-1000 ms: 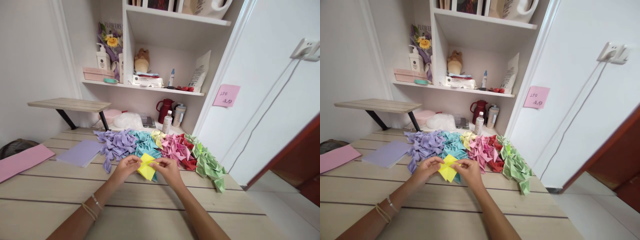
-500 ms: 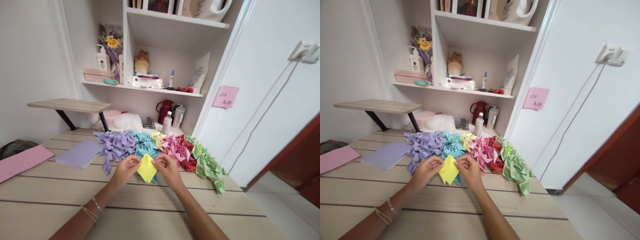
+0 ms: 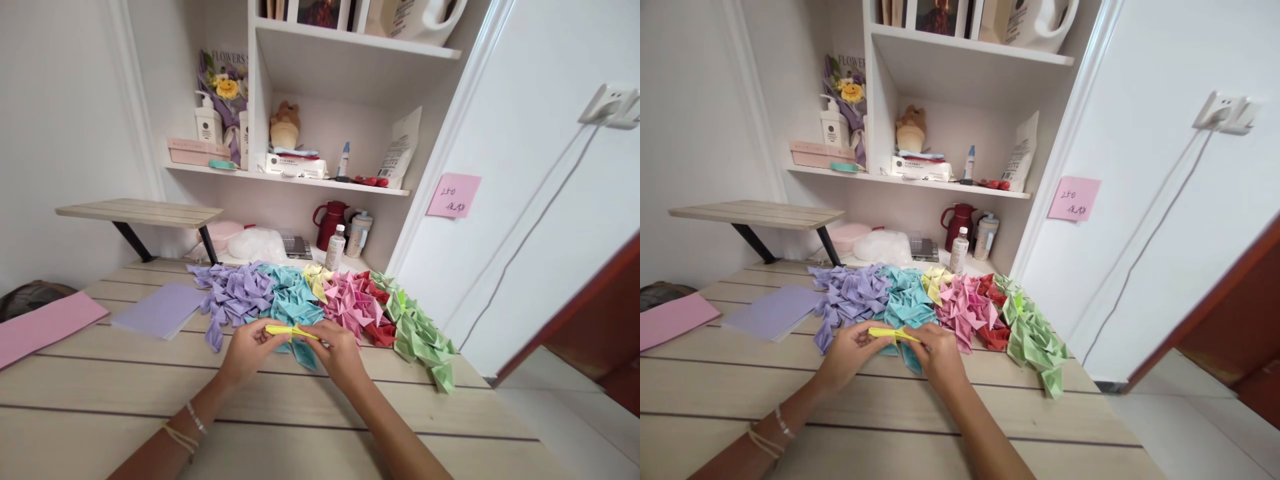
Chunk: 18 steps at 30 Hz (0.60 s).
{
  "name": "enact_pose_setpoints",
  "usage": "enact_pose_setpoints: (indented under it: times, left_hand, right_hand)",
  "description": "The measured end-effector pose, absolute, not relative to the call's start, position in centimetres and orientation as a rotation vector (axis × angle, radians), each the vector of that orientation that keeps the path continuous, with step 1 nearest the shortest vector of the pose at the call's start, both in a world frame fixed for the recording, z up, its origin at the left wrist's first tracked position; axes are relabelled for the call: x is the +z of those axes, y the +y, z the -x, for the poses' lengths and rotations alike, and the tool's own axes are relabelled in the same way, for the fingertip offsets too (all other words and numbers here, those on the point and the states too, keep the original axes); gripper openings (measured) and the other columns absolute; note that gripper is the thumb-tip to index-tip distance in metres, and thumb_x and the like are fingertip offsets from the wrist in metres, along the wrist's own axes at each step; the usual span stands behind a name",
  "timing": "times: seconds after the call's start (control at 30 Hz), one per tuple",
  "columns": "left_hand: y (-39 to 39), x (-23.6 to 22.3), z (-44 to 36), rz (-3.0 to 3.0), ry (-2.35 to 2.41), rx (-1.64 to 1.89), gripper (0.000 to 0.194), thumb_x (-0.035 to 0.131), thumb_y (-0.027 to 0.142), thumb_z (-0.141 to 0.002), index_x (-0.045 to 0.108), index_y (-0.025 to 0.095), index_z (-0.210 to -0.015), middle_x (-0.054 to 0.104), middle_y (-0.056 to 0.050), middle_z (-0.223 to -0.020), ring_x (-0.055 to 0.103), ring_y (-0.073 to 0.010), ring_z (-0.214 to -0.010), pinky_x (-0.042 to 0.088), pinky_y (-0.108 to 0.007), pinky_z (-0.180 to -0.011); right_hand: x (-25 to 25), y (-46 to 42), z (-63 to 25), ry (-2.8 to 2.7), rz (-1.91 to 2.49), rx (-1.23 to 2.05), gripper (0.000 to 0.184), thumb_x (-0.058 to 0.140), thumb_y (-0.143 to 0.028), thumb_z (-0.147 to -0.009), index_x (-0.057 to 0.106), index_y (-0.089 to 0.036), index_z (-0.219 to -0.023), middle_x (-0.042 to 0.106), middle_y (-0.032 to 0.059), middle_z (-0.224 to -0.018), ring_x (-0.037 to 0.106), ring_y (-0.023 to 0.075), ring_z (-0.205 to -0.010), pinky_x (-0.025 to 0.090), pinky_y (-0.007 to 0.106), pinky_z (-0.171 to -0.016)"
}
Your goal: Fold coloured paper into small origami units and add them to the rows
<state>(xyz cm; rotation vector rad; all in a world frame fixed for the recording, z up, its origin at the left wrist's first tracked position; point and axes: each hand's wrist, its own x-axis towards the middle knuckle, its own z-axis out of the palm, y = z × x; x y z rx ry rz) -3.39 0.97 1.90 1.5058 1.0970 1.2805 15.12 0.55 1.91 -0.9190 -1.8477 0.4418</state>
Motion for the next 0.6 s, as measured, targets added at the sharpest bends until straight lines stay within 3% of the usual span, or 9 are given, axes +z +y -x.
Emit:
enact_pose_setpoints:
  times: [0.07,0.2,0.33,0.47,0.6]
  left_hand:
    - [1.0,2.0,3.4,-1.435,1.052,1.286,0.027,0.07,0.031,-0.063,0.066,0.016,-0.086,0.067,-0.002,-0.065,0.059,-0.0145,-0.056,0.046,-0.022,-0.052]
    - [0.9,2.4,3.3,-1.349,0.986,1.343,0.028,0.067,0.034,-0.066,0.064,0.017,-0.088,0.069,-0.004,-0.078,0.063,-0.0168,-0.066,0.049,-0.026,-0.063]
    - [0.9,2.5,3.1,-1.391,1.012,1.363,0.025,0.067,0.032,-0.066,0.064,0.017,-0.086,0.066,-0.001,-0.069,0.061,-0.0152,-0.061,0.049,-0.024,-0.06]
    - [1.5,1.8,3.1,-1.256,0.949,1.376,0.04,0.071,0.03,-0.061,0.058,0.016,-0.096,0.068,-0.003,-0.076,0.063,-0.0151,-0.062,0.05,-0.027,-0.064]
    - [2.2,1.0,3.4,-1.2,0.925,1.364,0.037,0.076,0.027,-0.055,0.059,0.013,-0.086,0.069,-0.005,-0.073,0.063,-0.0162,-0.063,0.051,-0.028,-0.065]
  right_hand:
    - [1.7,0.4,-14.8,-1.843,0.912,0.43,0.024,0.058,-0.029,-0.079,0.067,-0.027,-0.101,0.068,0.0074,-0.082,0.061,0.0207,-0.072,0.047,0.031,-0.065]
    - [1.6,0.1,-14.2,-1.851,0.932,0.454,0.027,0.062,-0.035,-0.075,0.068,-0.026,-0.1,0.068,0.0082,-0.087,0.062,0.0226,-0.076,0.048,0.034,-0.069]
    - [1.9,-0.1,-14.0,-1.837,0.96,0.479,0.025,0.058,-0.034,-0.078,0.068,-0.025,-0.099,0.07,0.0077,-0.084,0.062,0.0227,-0.074,0.047,0.034,-0.069]
    - [1.9,0.0,-14.0,-1.767,0.934,0.518,0.025,0.058,-0.031,-0.078,0.068,-0.026,-0.1,0.069,0.0073,-0.09,0.061,0.0228,-0.08,0.047,0.034,-0.074]
    - [2.0,-0.1,-14.1,-1.78,0.943,0.47,0.026,0.055,-0.029,-0.079,0.067,-0.025,-0.102,0.068,0.0082,-0.093,0.061,0.0225,-0.082,0.046,0.034,-0.075]
